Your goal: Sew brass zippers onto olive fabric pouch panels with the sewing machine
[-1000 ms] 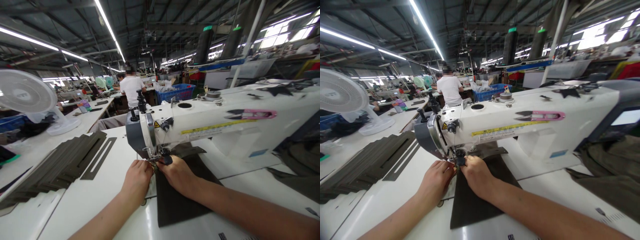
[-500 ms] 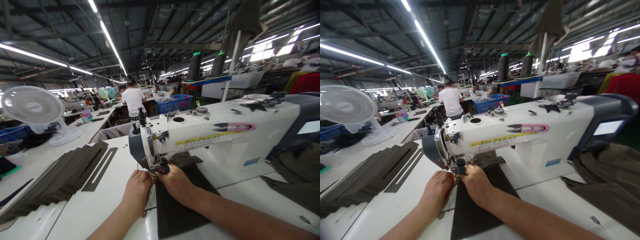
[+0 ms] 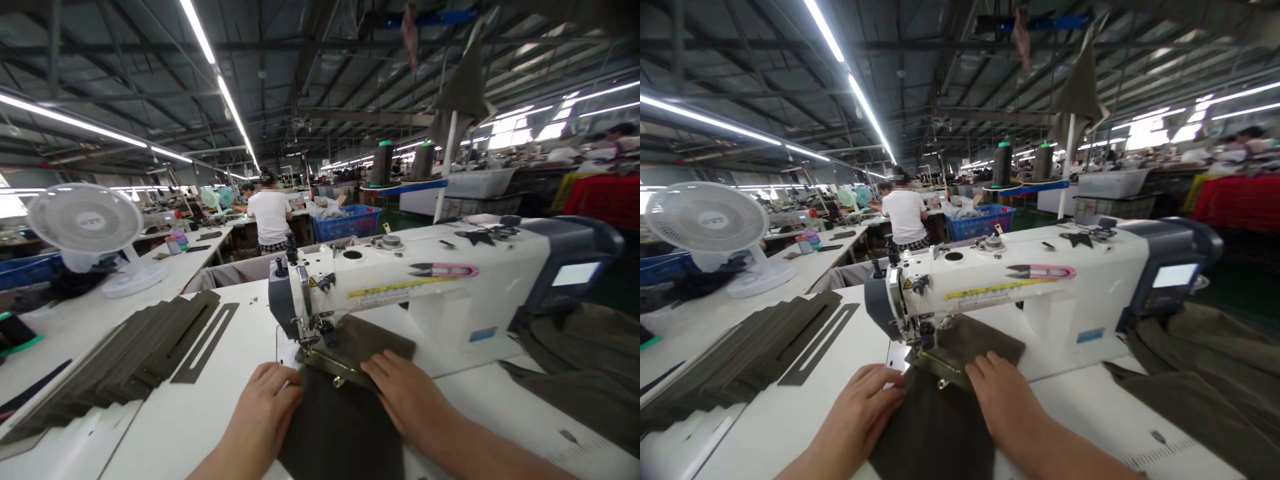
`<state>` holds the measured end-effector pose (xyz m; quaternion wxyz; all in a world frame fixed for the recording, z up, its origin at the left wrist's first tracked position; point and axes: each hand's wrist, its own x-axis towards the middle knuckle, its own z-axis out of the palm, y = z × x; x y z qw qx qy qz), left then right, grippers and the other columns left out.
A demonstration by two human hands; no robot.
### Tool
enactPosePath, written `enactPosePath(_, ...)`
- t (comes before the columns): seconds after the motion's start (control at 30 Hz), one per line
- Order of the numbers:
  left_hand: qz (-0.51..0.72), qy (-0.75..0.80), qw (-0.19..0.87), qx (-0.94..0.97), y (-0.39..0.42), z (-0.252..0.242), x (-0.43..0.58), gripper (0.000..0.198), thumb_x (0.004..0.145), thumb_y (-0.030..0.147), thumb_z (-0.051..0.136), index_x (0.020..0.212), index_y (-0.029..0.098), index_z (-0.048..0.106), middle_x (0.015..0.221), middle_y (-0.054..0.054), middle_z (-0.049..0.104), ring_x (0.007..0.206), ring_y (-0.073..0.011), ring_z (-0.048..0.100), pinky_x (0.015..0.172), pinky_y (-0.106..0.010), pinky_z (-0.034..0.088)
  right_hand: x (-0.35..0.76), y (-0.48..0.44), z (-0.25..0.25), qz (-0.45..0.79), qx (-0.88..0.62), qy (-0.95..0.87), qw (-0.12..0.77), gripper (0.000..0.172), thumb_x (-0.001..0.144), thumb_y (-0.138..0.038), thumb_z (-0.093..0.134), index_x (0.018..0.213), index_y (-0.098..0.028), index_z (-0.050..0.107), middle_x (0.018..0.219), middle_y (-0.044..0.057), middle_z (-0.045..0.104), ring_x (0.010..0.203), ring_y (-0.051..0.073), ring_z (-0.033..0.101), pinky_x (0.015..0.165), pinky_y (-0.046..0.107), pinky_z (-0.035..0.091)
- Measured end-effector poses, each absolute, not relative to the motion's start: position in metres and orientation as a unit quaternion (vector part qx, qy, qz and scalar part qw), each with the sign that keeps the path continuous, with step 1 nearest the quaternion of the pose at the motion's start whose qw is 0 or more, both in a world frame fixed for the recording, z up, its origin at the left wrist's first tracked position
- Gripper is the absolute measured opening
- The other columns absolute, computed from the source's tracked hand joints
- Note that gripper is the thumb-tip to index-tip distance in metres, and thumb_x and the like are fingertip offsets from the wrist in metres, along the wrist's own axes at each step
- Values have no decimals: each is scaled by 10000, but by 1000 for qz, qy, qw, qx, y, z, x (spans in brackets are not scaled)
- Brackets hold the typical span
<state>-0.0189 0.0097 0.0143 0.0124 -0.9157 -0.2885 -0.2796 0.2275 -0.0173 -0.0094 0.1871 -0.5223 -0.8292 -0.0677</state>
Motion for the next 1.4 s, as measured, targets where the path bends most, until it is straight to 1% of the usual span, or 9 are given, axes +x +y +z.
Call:
enactPosePath(0.13,-286,-284,-20,-915,-16,20,-18,242,866,136,382,891,204,613,870,-62,599,812,-187,534,740,-349,441,200,-52,14,95,-547,-804,210,177,788,-120,453,677,-179,578,694,31,612,640,173,576,564,265,401)
enactPosePath(0.3,-288,-282,-40,-914,-14,30,-10,203,853,134,444,966,202,599,936,-57,583,872,-181,519,772,-334,413,188,-44,43,278,-553,-739,266,201,816,-229,451,643,-173,537,635,5,598,616,150,567,541,238,353)
enactPosePath(0.5,-285,-281,-45,-915,0,31,-7,190,829,138,506,984,210,591,976,-49,577,931,-182,506,814,-335,390,189,-49,37,316,-532,-725,302,164,802,-271,443,707,-179,540,696,13,590,676,167,547,597,263,371)
enactPosePath(0.7,-243,-256,-56,-934,6,28,-5,138,824,181,549,948,215,600,974,-23,613,933,-170,525,820,-331,368,187,-51,40,334,-509,-718,338,238,823,-333,386,662,-185,481,687,8,520,674,158,511,626,274,371)
enactPosePath(0.9,-281,-248,-24,-927,14,24,-10,121,852,228,532,948,204,601,966,-34,648,906,-182,548,802,-340,375,190,-46,52,349,-508,-709,342,299,849,-350,366,649,-179,507,670,8,543,683,157,521,641,271,365)
enactPosePath(1.1,-248,-219,2,-944,14,28,-1,144,846,187,478,921,189,601,905,-39,662,868,-172,577,775,-325,403,190,-41,65,259,-515,-750,326,288,851,-258,383,620,-170,531,644,12,568,641,146,543,607,258,394)
enactPosePath(1.2,-275,-192,23,-942,20,30,0,203,865,170,418,947,183,604,916,-43,679,826,-154,613,777,-319,417,188,-53,70,29,-513,-784,348,265,846,-180,385,678,-152,589,663,46,595,622,165,552,586,276,418)
enactPosePath(1.3,-287,-226,31,-930,25,32,-2,207,847,161,422,863,181,627,826,-35,696,760,-152,637,804,-314,431,162,-74,53,-244,-399,-800,376,240,822,-96,403,878,-94,637,806,120,649,716,207,589,638,309,453)
enactPosePath(1.4,-271,-295,33,-916,29,39,-4,177,818,158,465,798,183,639,760,-32,694,720,-166,642,728,-286,461,107,-83,18,-262,-322,-843,342,198,806,-153,479,802,-64,655,758,161,663,686,229,608,601,322,480)
